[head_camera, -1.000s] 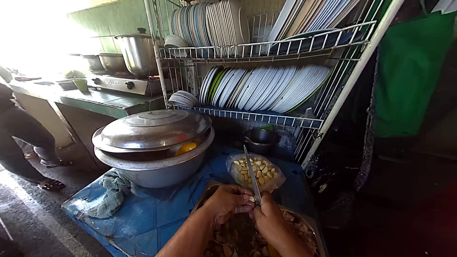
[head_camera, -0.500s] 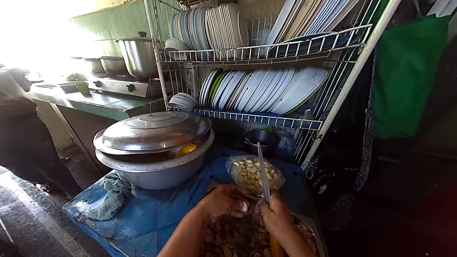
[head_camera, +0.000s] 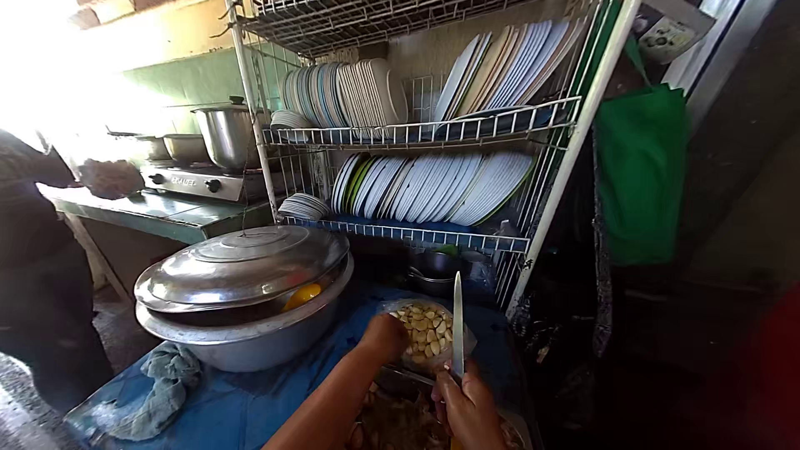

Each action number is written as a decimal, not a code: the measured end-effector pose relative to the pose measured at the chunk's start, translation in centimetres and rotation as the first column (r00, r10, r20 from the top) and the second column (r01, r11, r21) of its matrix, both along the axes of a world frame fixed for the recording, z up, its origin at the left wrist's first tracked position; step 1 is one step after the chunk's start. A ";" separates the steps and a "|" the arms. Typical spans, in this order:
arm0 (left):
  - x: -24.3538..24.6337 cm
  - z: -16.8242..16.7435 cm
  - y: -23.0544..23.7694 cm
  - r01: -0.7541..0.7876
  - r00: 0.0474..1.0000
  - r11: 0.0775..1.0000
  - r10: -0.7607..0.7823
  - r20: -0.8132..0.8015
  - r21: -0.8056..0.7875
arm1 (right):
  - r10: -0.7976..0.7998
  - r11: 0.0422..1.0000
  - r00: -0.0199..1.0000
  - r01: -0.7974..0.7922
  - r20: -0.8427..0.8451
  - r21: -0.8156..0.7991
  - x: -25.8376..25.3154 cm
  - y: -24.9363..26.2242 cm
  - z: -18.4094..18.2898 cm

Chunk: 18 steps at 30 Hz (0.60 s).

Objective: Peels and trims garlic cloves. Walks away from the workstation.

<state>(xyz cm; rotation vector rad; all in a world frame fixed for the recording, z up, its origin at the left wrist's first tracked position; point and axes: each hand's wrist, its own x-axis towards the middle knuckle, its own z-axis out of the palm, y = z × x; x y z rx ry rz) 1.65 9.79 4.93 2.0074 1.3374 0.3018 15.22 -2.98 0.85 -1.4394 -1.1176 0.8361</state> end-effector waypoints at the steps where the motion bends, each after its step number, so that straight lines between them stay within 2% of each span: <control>1: 0.4 -0.4 0.8 -0.088 0.990 0.996 0.086 0.112 0.017 | 0.004 1.000 1.000 -0.004 -0.003 0.000 0.0 0.0 -0.1; 3: 0.7 -1.2 1.3 -0.193 0.945 0.981 0.185 0.270 0.003 | 0.007 1.000 1.000 -0.007 0.002 0.007 0.0 0.1 -0.4; 4: 0.5 -1.6 1.1 -0.193 0.943 0.981 0.181 0.279 0.015 | 0.017 1.000 1.000 -0.017 0.015 0.001 0.0 0.1 -0.5; 5: 0.1 -1.8 0.6 -0.161 0.960 0.986 0.146 0.238 0.047 | 0.039 0.999 0.999 -0.039 0.033 -0.018 0.1 0.2 -0.5; 7: -0.9 -1.7 -1.1 -0.036 0.999 0.996 0.034 0.028 0.076 | 0.108 0.991 0.991 -0.101 0.079 -0.088 0.1 0.2 -0.2; 9: -1.7 -1.0 -3.1 0.076 0.976 0.997 -0.068 -0.206 0.030 | 0.163 0.979 0.979 -0.144 0.125 -0.142 -0.1 0.1 0.4; 10: -1.9 -0.7 -4.2 0.092 0.958 0.996 -0.084 -0.272 0.015 | 0.175 0.975 0.974 -0.151 0.144 -0.161 -0.3 0.0 0.6; 12: -2.2 -0.3 -6.1 0.053 0.957 0.994 -0.025 -0.288 0.092 | 0.176 0.970 0.973 -0.146 0.148 -0.194 -0.6 -0.1 0.7; 14: -2.5 -0.8 -7.4 -0.011 0.979 0.973 0.058 -0.197 0.232 | 0.172 0.963 0.976 -0.137 0.136 -0.230 -0.8 -0.1 0.8; 15: -2.6 -1.1 -7.8 -0.011 0.980 0.969 0.060 -0.192 0.246 | 0.170 0.962 0.976 -0.135 0.133 -0.237 -0.8 -0.1 0.9; 16: -2.6 -1.3 -8.1 0.020 0.969 0.980 0.030 -0.246 0.197 | 0.173 0.961 0.975 -0.137 0.138 -0.242 -0.8 -0.1 0.8; 18: -2.3 -1.8 -8.8 0.087 0.901 0.996 -0.082 -0.425 -0.007 | 0.206 0.952 0.964 -0.157 0.168 -0.263 -0.8 -0.1 0.5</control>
